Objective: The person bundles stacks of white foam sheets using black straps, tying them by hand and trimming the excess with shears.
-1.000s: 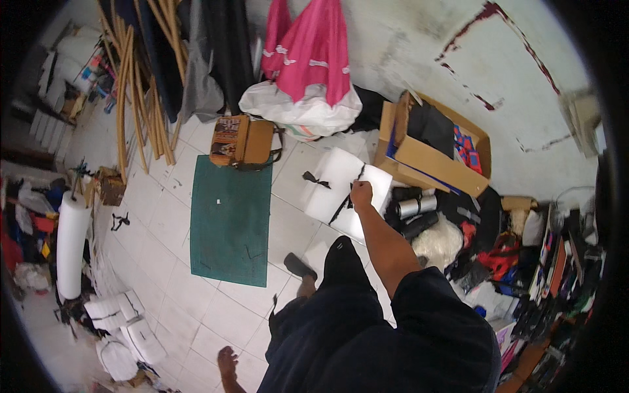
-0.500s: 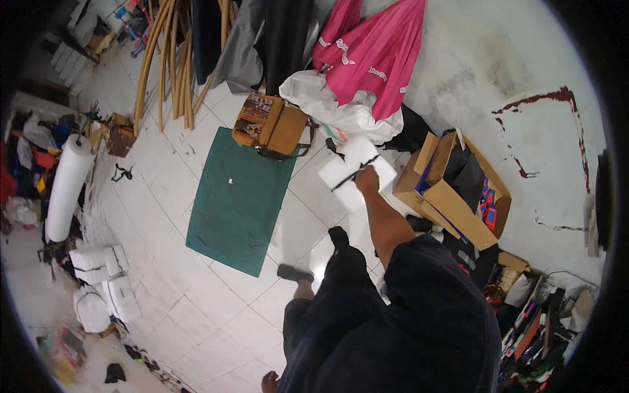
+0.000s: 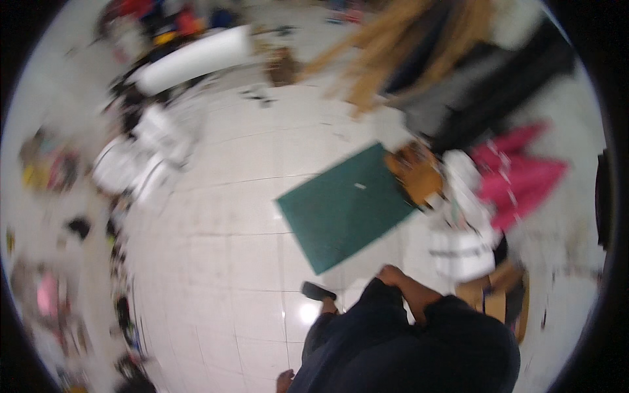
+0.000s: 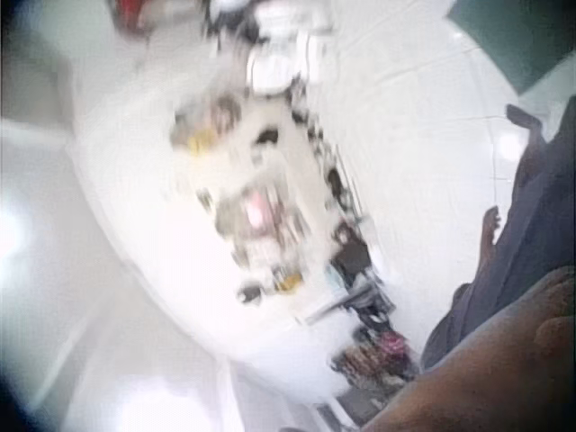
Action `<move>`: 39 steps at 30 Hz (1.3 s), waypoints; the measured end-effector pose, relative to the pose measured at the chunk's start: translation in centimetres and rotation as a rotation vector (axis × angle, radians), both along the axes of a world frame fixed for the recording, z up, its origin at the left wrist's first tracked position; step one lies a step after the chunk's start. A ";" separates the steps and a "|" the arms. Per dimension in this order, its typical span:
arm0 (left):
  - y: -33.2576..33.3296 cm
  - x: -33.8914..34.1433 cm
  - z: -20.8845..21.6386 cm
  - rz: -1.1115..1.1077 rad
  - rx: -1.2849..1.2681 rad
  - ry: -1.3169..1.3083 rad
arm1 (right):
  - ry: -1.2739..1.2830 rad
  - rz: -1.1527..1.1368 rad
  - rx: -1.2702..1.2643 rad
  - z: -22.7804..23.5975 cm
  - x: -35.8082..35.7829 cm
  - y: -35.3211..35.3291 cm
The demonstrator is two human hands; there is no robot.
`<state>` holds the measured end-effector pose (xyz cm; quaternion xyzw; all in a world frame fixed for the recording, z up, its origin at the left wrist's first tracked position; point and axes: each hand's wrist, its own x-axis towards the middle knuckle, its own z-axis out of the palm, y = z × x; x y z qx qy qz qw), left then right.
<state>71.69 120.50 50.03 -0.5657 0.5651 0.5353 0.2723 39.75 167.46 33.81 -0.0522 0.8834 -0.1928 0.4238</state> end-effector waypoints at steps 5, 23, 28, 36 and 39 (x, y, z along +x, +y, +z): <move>-14.8 -5.6 0.2 0.112 -0.253 0.091 | 0.062 -0.317 -0.147 4.6 -9.4 -11.6; -36.9 -23.2 -2.3 0.557 -0.114 -0.053 | 0.173 0.234 0.026 1.2 -49.8 -47.9; -44.9 -28.1 -5.5 0.067 -0.175 0.002 | 0.351 0.143 -0.158 12.3 -68.2 -75.2; -63.8 -39.5 -8.4 0.622 0.077 -0.061 | 0.316 0.122 -0.413 14.8 -77.8 -100.5; -78.5 -44.8 -7.0 0.636 -0.037 0.008 | 0.268 0.174 -0.306 13.6 -80.5 -105.4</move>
